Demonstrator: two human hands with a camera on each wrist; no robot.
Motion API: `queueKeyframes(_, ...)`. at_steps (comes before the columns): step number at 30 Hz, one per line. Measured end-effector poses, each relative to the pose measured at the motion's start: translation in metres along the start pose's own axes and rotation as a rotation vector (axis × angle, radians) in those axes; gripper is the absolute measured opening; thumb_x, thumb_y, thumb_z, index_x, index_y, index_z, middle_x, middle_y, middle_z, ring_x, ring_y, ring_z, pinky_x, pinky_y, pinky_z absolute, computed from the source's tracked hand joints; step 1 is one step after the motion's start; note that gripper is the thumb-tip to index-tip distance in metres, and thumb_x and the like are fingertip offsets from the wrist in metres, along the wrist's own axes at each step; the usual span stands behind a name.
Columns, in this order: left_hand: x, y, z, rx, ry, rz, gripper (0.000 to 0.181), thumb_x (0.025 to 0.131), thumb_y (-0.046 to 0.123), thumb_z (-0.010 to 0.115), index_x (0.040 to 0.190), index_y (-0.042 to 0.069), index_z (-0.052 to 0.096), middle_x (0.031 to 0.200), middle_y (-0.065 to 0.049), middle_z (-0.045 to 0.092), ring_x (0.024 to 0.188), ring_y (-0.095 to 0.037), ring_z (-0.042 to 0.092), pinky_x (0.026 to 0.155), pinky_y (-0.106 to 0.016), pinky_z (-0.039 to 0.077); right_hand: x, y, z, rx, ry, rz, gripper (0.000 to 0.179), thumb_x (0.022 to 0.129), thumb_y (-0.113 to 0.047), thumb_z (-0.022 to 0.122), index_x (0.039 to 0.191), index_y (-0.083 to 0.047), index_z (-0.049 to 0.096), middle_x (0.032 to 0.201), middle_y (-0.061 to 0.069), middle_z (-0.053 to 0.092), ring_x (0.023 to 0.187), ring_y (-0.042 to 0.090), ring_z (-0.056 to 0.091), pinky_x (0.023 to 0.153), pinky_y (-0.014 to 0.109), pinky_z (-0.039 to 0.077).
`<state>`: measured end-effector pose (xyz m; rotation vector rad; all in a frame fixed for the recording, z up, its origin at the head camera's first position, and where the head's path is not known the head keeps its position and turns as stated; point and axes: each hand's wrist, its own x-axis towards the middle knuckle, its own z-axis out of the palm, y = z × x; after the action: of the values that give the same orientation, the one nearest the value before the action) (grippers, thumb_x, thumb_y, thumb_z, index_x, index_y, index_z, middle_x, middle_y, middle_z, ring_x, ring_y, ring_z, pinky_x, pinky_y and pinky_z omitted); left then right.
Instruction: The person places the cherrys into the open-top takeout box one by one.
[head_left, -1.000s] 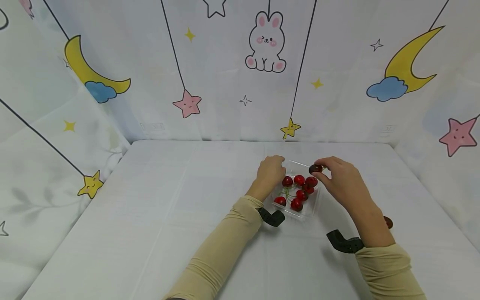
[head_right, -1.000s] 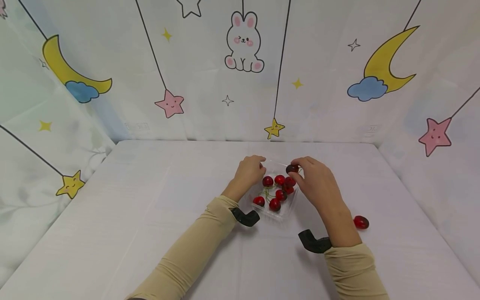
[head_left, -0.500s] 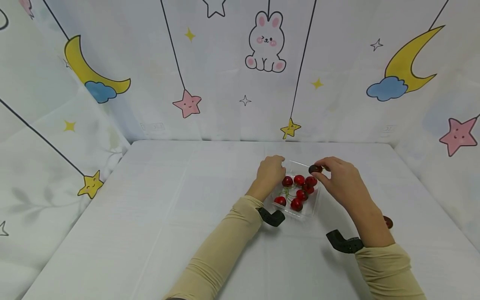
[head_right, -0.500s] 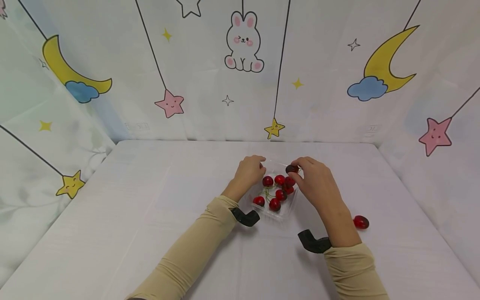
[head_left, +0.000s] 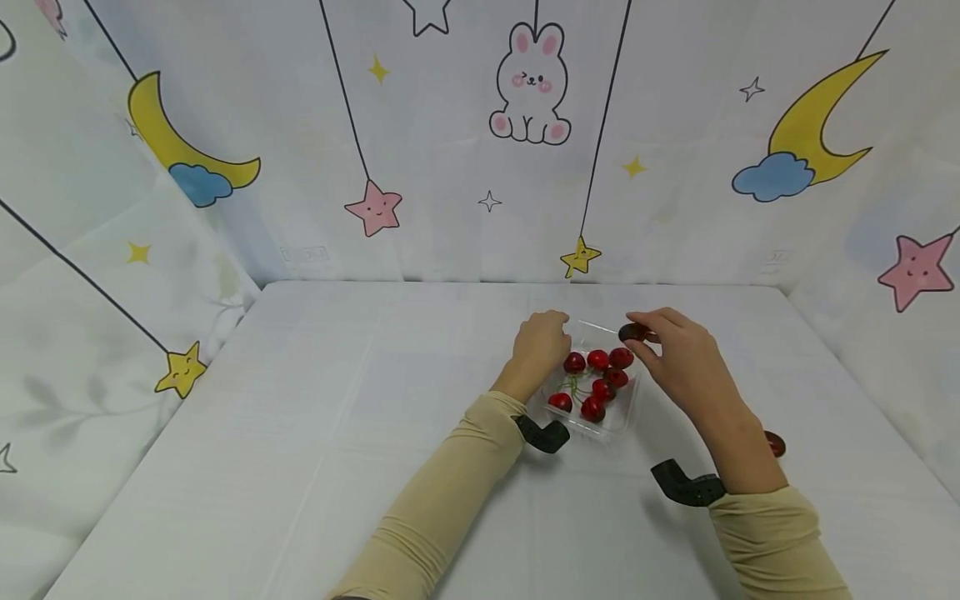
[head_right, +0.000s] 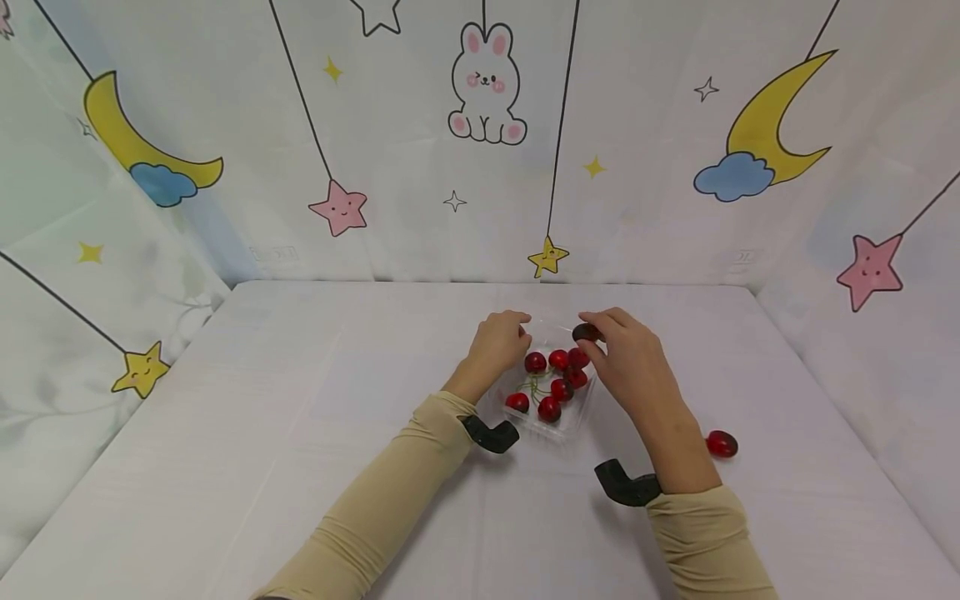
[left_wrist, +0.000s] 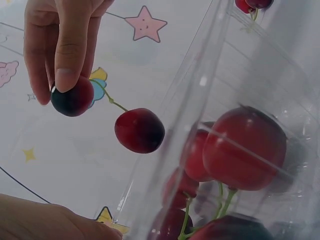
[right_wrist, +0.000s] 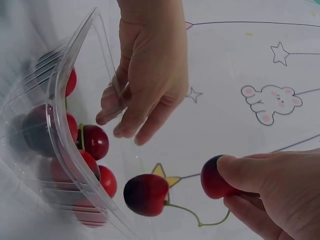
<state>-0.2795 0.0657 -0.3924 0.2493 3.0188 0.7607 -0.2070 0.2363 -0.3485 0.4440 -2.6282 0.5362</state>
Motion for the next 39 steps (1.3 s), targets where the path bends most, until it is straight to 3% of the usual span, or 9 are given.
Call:
queueKeyframes(5,-0.0007,-0.0003,-0.0003,-0.017,-0.002,-0.001,0.036,0.093,0.019,0.057,0.129,0.014,0.06,0.125,-0.001,0.065,0.088,-0.015,0.065,0.061,-0.021,0.052,0.0004,-0.0005,0.0005,-0.009,0.019,-0.009,0.037,0.082,-0.006,0.072,0.118,-0.001,0.064,0.106,0.017,0.061,0.091,0.035,0.064,0.078,0.049,0.054)
queueKeyframes(14,-0.0007,-0.0003,0.0007,-0.014,-0.004,-0.012,0.037,0.093,0.02,0.058,0.13,0.015,0.059,0.124,-0.001,0.066,0.101,-0.018,0.067,0.076,-0.028,0.056,0.0007,-0.0001,0.0023,-0.034,-0.002,-0.011,0.033,0.084,-0.007,0.07,0.116,0.0,0.066,0.105,0.018,0.059,0.089,0.031,0.062,0.076,0.048,0.055)
queueKeyframes(30,-0.0006,-0.0002,0.0006,-0.014,0.001,-0.008,0.036,0.093,0.02,0.058,0.129,0.015,0.06,0.122,-0.002,0.066,0.097,-0.017,0.067,0.071,-0.026,0.056,0.0009,-0.0011,0.0046,-0.002,-0.063,0.03,0.028,0.086,-0.009,0.067,0.113,0.002,0.063,0.108,0.02,0.062,0.092,0.037,0.067,0.077,0.048,0.055)
queueKeyframes(39,-0.0017,0.0006,-0.0018,-0.007,-0.003,0.0,0.036,0.093,0.02,0.058,0.129,0.014,0.06,0.123,-0.002,0.066,0.091,-0.015,0.066,0.065,-0.023,0.055,0.0012,-0.003,0.0047,-0.007,-0.08,0.024,0.037,0.089,-0.01,0.065,0.124,0.0,0.059,0.109,0.02,0.06,0.092,0.035,0.067,0.077,0.047,0.055)
